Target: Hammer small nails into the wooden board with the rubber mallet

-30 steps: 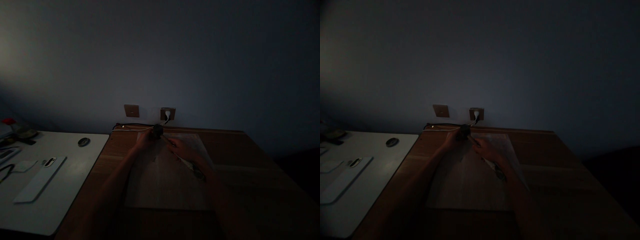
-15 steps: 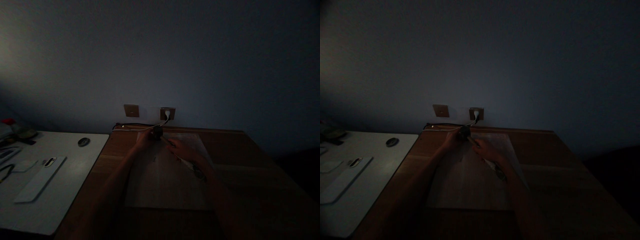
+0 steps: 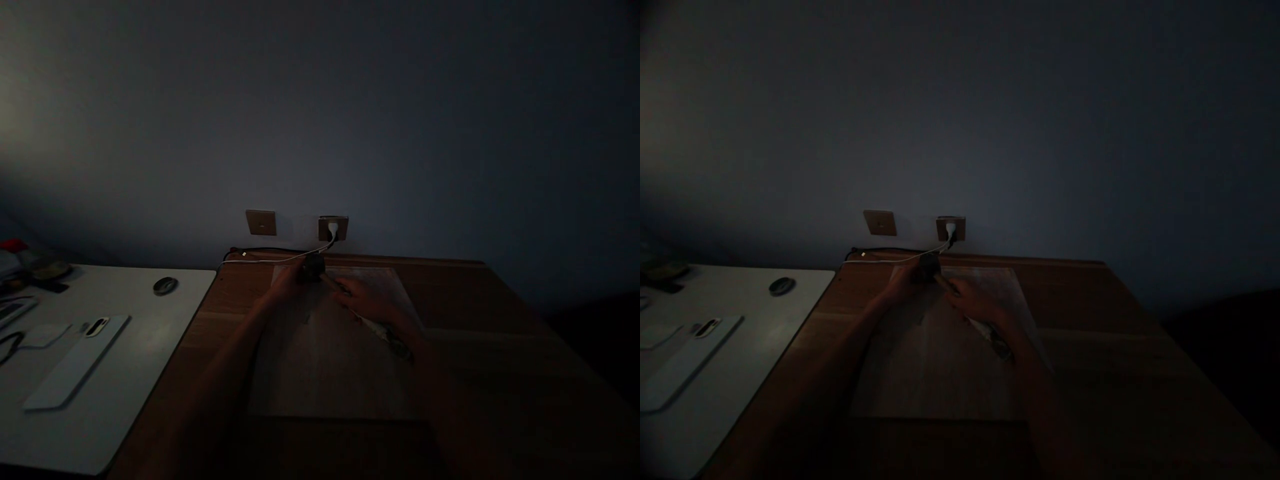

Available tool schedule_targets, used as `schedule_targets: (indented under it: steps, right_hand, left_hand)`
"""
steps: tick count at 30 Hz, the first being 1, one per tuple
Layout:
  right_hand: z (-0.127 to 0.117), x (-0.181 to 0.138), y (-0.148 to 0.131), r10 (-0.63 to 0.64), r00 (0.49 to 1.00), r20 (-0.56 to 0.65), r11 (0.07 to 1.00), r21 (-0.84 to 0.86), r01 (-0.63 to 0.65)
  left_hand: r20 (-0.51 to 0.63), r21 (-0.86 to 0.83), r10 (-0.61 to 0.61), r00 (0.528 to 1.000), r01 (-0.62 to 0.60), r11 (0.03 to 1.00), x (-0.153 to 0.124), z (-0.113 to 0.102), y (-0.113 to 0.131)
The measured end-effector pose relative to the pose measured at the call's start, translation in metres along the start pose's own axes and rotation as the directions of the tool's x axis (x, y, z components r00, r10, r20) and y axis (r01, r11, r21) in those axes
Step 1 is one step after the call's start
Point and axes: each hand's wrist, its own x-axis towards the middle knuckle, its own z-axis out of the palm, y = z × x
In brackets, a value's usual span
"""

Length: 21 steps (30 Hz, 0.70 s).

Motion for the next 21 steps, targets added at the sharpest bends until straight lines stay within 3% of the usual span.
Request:
schedule_targets:
  steps: [3, 6, 10, 12, 15, 21]
  right_hand:
    - [-0.009, -0.001, 0.008, -0.019, 0.998, -0.065, 0.999, -0.039, 0.017]
    - [-0.018, -0.004, 0.013, 0.003, 0.998, -0.069, 0.999, -0.037, -0.005]
    - [-0.022, -0.006, 0.015, 0.051, 0.997, -0.054, 0.998, -0.04, -0.053]
    - [-0.022, -0.006, 0.014, 0.062, 0.994, -0.086, 0.996, -0.061, -0.068]
    - [-0.023, -0.005, 0.013, 0.062, 0.993, -0.102, 0.994, -0.087, -0.071]
    - [-0.023, -0.004, 0.015, 0.09, 0.994, -0.069, 0.992, -0.078, -0.095]
  left_hand:
    - [0.074, 0.047, 0.036, 0.997, -0.04, 0.998, -0.001, -0.009, 0.011]
    - [0.116, 0.21, 0.105, 0.988, -0.128, 0.969, -0.005, -0.026, 0.032]
    - [0.345, 0.363, 0.044, 0.938, -0.176, 0.915, -0.016, -0.039, 0.062]
    - [0.439, 0.406, -0.056, 0.897, -0.142, 0.903, -0.021, -0.036, 0.071]
    - [0.473, 0.438, -0.133, 0.871, -0.102, 0.893, -0.025, -0.025, 0.073]
    - [0.505, 0.37, -0.067, 0.861, -0.146, 0.917, -0.027, -0.01, 0.067]
